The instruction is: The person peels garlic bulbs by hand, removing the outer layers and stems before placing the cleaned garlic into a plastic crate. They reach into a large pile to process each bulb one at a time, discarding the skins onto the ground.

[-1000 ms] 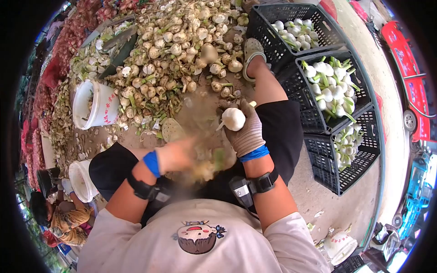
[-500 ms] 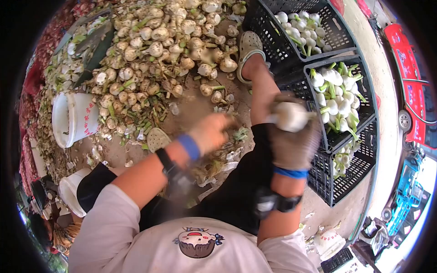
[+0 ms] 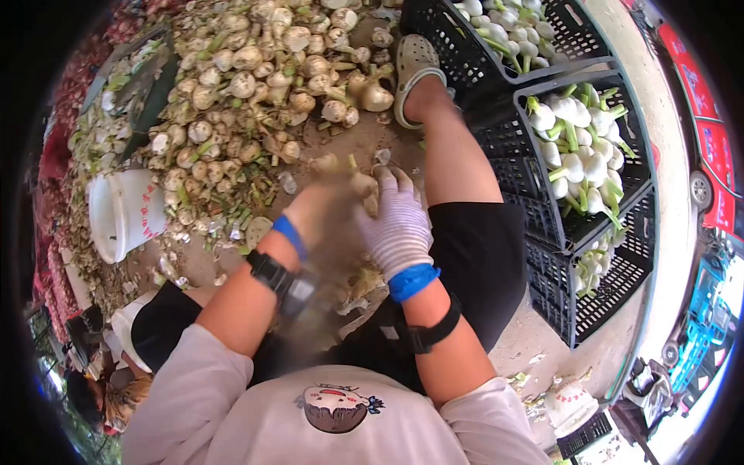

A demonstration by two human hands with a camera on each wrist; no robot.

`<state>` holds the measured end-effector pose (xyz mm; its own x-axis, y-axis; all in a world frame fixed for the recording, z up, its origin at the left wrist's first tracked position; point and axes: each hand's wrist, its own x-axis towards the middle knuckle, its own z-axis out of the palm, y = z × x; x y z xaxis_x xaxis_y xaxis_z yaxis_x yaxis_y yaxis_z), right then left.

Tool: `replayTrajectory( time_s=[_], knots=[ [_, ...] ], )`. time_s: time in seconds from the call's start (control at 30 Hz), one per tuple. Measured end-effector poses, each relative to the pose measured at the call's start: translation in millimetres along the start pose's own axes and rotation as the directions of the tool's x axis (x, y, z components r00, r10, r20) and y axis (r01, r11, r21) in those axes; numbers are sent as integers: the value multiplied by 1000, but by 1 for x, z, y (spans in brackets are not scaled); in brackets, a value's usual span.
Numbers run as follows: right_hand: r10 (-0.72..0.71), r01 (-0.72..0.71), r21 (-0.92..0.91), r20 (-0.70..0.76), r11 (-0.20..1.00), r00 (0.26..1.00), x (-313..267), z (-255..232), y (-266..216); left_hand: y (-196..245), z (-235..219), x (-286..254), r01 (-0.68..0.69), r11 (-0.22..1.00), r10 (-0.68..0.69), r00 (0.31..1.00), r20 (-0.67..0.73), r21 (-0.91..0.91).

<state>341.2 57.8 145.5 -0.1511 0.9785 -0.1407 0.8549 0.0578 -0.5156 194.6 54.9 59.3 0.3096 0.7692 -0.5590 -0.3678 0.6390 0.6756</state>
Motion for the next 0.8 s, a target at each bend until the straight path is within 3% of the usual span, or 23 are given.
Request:
replayTrajectory(
  time_s=[0.03, 0.07, 0.1, 0.13, 0.17, 0.2, 0.27, 0.3, 0.33, 0.37, 0.4, 0.43, 0.5, 0.53, 0.6, 0.63, 0.67, 0.7, 0.73, 0.77, 0.8],
  knots=[
    [-58, 58, -39, -6, 998, 998, -4, 7, -2, -5, 9, -19, -314, 939, 310, 949, 48, 142],
    [-71, 71, -29, -10, 997, 997, -8, 5, -6, -6, 14, -33, -595, 761, 580, 803, 139, 259],
    [-116, 111, 96, 41, 989, 992, -10, 1, -9, 0, 16, -45, -605, 749, 593, 794, 135, 270],
    [-170, 148, 220, 87, 964, 982, -12, -3, -13, 10, 18, -58, -347, 918, 366, 928, -68, 191],
    [-232, 203, 217, 120, 955, 965, -16, -7, -18, 20, 21, -71, -74, 996, 83, 967, -240, 46],
    [-254, 224, 223, 112, 949, 961, -20, -10, -23, 28, 23, -82, -93, 994, 103, 962, -251, 53],
    [-354, 327, 200, 116, 923, 928, -32, -14, -30, 42, 29, -103, -78, 988, 39, 961, -273, -134],
    [-377, 350, 220, 93, 911, 922, -32, -13, -31, 57, 33, -112, -122, 988, 146, 940, -308, 95],
    [-383, 357, 221, 87, 907, 920, -36, -13, -33, 49, 24, -112, -129, 987, 154, 938, -310, 100],
    [-396, 377, 200, 67, 904, 916, -40, -13, -36, 34, 8, -107, -453, 813, 521, 846, -112, 365],
    [-408, 394, 178, 49, 902, 912, -43, -14, -38, 32, 4, -109, -711, 476, 757, 631, 170, 517],
    [-408, 395, 178, 43, 901, 912, -46, -14, -39, 29, 1, -111, -714, 472, 758, 628, 175, 518],
    [-461, 459, 243, -49, 855, 886, -49, -13, -39, 27, 1, -117, -642, 639, 667, 737, 110, 424],
    [-462, 459, 240, -50, 855, 886, -51, -13, -39, 30, 3, -123, -644, 638, 668, 736, 112, 422],
    [-426, 417, 351, -55, 839, 903, -54, -13, -39, 40, 8, -137, -401, 797, 462, 886, -27, 452],
    [-423, 411, 350, -46, 842, 905, -62, -15, -39, 39, 15, -144, -396, 802, 457, 889, -32, 446],
    [-298, 124, 699, 134, 705, 945, -63, -18, -38, 41, 22, -146, -268, 915, 325, 933, -156, 303],
    [-238, -221, 874, 347, 432, 907, -64, -19, -38, 44, 27, -147, -135, 982, 166, 953, -255, 134],
    [-238, -226, 872, 353, 434, 905, -65, -18, -38, 46, 32, -155, -133, 983, 163, 952, -259, 130],
    [-189, -330, 893, 396, 305, 899, -65, -17, -38, 47, 37, -162, -308, 711, 487, 864, -127, 632],
    [-144, -421, 892, 444, 166, 884, -64, -16, -37, 47, 40, -165, -366, 187, 664, 731, 158, 912]
  ],
)
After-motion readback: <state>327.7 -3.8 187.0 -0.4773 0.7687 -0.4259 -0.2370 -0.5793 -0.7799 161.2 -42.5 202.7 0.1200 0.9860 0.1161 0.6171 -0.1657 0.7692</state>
